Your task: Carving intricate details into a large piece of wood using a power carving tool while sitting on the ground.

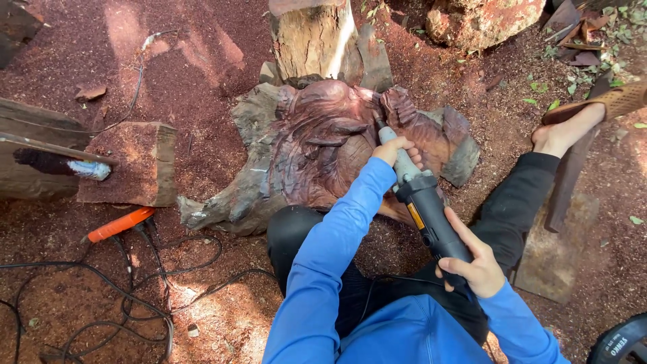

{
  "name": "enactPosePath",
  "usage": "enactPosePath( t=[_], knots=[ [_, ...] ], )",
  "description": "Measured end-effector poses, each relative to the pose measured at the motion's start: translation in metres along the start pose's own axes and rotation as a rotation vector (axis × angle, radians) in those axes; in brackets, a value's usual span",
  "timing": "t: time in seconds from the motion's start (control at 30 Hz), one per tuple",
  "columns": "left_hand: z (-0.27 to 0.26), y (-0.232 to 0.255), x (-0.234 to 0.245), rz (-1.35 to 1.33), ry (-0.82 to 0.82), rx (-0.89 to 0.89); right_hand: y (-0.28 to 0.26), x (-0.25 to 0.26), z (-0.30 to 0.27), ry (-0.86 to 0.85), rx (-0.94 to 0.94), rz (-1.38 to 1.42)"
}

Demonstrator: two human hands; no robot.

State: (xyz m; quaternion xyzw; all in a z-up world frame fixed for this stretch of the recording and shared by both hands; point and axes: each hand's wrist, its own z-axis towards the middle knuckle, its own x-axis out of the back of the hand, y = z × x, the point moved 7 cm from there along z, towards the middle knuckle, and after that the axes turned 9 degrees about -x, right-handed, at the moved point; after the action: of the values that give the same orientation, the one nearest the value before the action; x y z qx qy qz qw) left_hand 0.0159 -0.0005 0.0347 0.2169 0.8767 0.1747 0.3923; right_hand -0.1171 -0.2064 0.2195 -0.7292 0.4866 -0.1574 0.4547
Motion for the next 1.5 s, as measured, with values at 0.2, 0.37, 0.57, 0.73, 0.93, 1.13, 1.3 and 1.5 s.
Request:
enactPosePath(
  t=[0.2,0.37,0.57,0.73,0.93,1.13,1.3,1.5],
  knots=[
    [0.016,-0.023,0.017,-0.045,-0.177,0.073,0.024,0.007,-0.005,0.045,-0.071,-0.167],
    [0.063,-0.024,0.045,-0.176,-0.168,-0.156,0.029,0.012,0.024,-0.010,0.154,-0.090],
    [-0.019,0.042,-0.007,0.379,0.113,-0.166,0.027,0.014,0.039,-0.048,0.177,-0.080],
    [0.070,-0.005,0.035,-0.110,-0.089,-0.031,0.031,0.018,0.044,-0.033,0.176,-0.049],
    [0.110,-0.021,0.058,0.419,0.145,-0.209,0.036,0.015,0.038,-0.010,0.190,-0.044],
    [0.037,0.000,0.025,0.134,-0.017,-0.139,0.046,0.010,0.026,0.026,0.142,-0.013],
    [0.087,-0.020,0.042,0.442,0.042,-0.135,0.038,0.000,0.021,0.049,0.180,-0.043],
    [0.020,-0.015,0.021,0.344,0.039,-0.191,0.060,0.008,0.007,0.003,0.115,-0.241]
  ],
)
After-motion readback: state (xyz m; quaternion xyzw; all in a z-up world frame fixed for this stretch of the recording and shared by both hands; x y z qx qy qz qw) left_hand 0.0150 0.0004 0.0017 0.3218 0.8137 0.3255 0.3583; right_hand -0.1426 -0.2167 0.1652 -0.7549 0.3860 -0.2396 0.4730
